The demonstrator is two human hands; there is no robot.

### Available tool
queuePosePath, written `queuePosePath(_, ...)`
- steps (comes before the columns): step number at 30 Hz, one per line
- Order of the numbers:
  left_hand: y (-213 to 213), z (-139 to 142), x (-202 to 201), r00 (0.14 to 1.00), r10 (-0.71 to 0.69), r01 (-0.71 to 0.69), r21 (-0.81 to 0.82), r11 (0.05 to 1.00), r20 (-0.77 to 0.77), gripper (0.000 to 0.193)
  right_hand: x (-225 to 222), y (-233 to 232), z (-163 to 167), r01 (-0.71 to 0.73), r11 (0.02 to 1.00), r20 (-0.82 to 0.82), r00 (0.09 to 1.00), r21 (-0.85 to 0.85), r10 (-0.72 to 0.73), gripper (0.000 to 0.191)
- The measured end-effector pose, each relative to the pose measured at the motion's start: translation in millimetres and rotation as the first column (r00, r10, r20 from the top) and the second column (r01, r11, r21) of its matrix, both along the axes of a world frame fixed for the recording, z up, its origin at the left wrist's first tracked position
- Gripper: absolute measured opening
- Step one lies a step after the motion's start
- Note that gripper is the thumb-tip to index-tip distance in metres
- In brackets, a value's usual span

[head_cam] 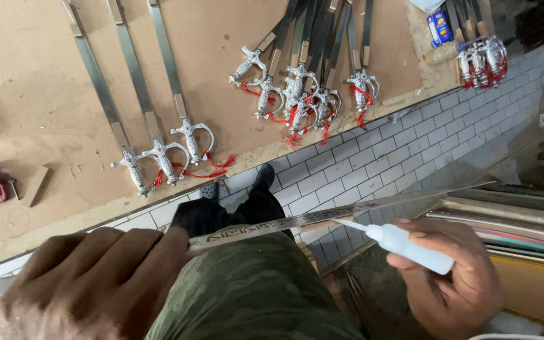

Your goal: The person applies glue from a small bottle to the tang of multiple decorative swords and places them on a workbench. The person handles each sword one at a time, applies adhesive, and sets it down among other similar swords.

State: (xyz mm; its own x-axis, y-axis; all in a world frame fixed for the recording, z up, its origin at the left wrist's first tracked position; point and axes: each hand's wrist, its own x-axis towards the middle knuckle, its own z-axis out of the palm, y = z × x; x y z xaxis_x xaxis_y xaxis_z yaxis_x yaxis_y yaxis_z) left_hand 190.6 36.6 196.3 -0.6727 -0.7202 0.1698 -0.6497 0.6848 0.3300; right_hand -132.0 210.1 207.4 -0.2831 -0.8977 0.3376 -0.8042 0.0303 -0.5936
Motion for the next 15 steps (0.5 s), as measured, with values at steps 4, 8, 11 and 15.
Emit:
queuePosePath(4,-0.7,-6.6,6.6,1.000,-0.022,0.022,0.011,1.000,0.000,0.031,-10.1,11.9,0.9,0.064,0.998,-0.012,0.998,-0.009,-0.065,0.036)
queuePosePath(8,-3.4,-14.4,5.3,0.975,-0.008,-0.019,0.117,0.993,0.222,0.044,-8.0,20.9,-21.4,0.132,0.958,0.406,0.914,-0.256,-0.018,0.034)
queuePosePath(11,-5.7,-14.3,-1.3,0.982,-0.033,0.014,0.104,0.995,0.185,0.051,-6.9,27.1,-36.3,0.114,0.910,0.596,0.787,-0.399,0.162,0.034)
queuePosePath(15,-5.2,-9.2,-15.2,0.955,0.001,-0.067,0.214,0.975,0.295,0.055,-2.0,32.2,-47.1,0.088,0.914,0.540,0.827,-0.397,0.155,0.033)
